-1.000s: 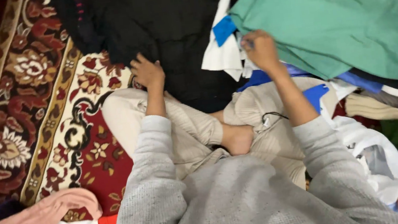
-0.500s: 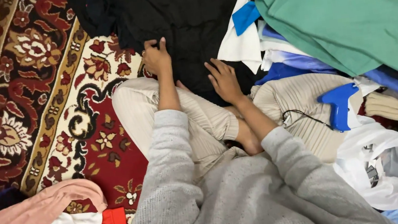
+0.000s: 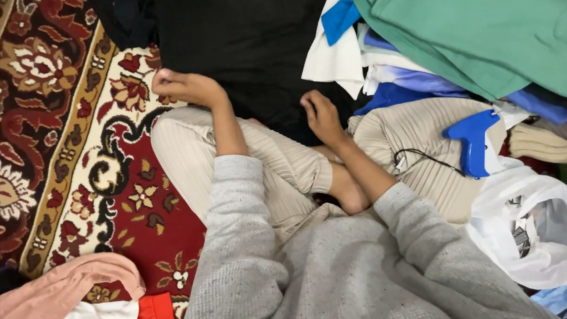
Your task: The person sits on the floor and uses a blue handheld tagging gun to attach tags to the collars of several shirts. They handle a blue long-sleeved shirt, a green polo shirt, and two black shirts, applying tags to each before moving them aside.
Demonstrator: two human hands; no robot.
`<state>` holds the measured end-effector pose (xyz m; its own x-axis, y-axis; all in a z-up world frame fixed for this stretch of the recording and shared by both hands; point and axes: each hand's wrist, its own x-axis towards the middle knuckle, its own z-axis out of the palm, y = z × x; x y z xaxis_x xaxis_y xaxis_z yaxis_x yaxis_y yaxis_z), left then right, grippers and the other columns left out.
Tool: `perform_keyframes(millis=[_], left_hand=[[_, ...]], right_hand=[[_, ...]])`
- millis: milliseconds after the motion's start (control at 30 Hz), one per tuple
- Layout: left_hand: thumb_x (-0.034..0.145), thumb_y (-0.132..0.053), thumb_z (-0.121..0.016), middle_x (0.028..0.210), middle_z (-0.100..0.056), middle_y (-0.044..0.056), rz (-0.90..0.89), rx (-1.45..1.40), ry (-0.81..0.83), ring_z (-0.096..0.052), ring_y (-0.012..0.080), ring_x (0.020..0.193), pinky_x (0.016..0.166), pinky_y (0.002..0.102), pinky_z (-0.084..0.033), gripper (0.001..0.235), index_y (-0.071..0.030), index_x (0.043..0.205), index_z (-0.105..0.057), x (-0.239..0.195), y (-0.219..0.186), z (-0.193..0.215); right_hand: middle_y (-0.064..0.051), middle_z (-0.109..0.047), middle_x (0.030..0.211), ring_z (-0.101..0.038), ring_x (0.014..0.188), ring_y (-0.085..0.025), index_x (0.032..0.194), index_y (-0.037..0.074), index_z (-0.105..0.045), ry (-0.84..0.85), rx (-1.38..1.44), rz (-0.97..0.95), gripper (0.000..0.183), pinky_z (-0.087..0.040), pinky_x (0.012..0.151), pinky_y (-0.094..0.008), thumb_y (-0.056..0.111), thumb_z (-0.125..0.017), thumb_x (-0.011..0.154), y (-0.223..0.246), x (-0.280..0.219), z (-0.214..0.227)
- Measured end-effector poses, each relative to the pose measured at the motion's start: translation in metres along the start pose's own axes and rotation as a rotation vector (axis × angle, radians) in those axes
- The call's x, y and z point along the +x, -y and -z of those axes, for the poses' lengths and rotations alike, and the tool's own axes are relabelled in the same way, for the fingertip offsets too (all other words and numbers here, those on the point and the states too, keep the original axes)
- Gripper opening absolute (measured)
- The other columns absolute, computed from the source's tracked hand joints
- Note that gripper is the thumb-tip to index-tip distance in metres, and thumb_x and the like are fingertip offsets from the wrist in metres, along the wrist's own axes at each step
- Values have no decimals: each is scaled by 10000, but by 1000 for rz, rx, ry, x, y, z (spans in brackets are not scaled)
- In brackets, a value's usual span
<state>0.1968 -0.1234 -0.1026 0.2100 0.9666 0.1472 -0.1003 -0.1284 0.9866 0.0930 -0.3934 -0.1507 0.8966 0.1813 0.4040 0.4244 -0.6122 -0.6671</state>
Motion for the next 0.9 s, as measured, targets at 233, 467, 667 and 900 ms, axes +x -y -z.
perform_keyframes(millis=[233, 467, 667, 900], left_hand=[[883, -498, -453, 1247, -672, 240, 520, -82, 282, -661, 413, 1181, 1041, 479, -508, 678, 3, 1338, -506, 15, -14, 10], [946, -549, -773, 1567, -346, 372, 682, 113, 934, -322, 479, 1492, 1185, 662, -235, 976, -1, 1589, -285, -2, -90, 51], [936, -455, -806, 1198, -620, 283, 726, 61, 1027, -649, 399, 1139, 916, 517, -560, 714, 27, 1401, -557, -28, -33, 134], [928, -322, -775, 1351, -623, 236, 917, 96, 1193, -590, 316, 1272, 1037, 493, -498, 669, -39, 1483, -530, -115, -117, 169]], right_hand=[[-107, -627, 1153, -621, 1023, -285, 1287, 105, -607, 192, -2, -7, 524, -412, 1005, -442, 318, -822, 858, 42, 9, 27], [-186, -546, 1299, -561, 1154, -348, 1516, 76, -414, 314, 48, -142, 790, -320, 1088, -534, 327, -834, 896, 59, 20, 36], [-237, -484, 1291, -597, 1056, -393, 1540, 28, -299, 117, 127, 47, 1003, -445, 958, -530, 331, -917, 810, 50, 13, 30], [-305, -285, 1503, -369, 1334, -508, 1582, 69, -281, -171, 200, 242, 871, -319, 1112, -622, 386, -782, 944, 65, 8, 34]])
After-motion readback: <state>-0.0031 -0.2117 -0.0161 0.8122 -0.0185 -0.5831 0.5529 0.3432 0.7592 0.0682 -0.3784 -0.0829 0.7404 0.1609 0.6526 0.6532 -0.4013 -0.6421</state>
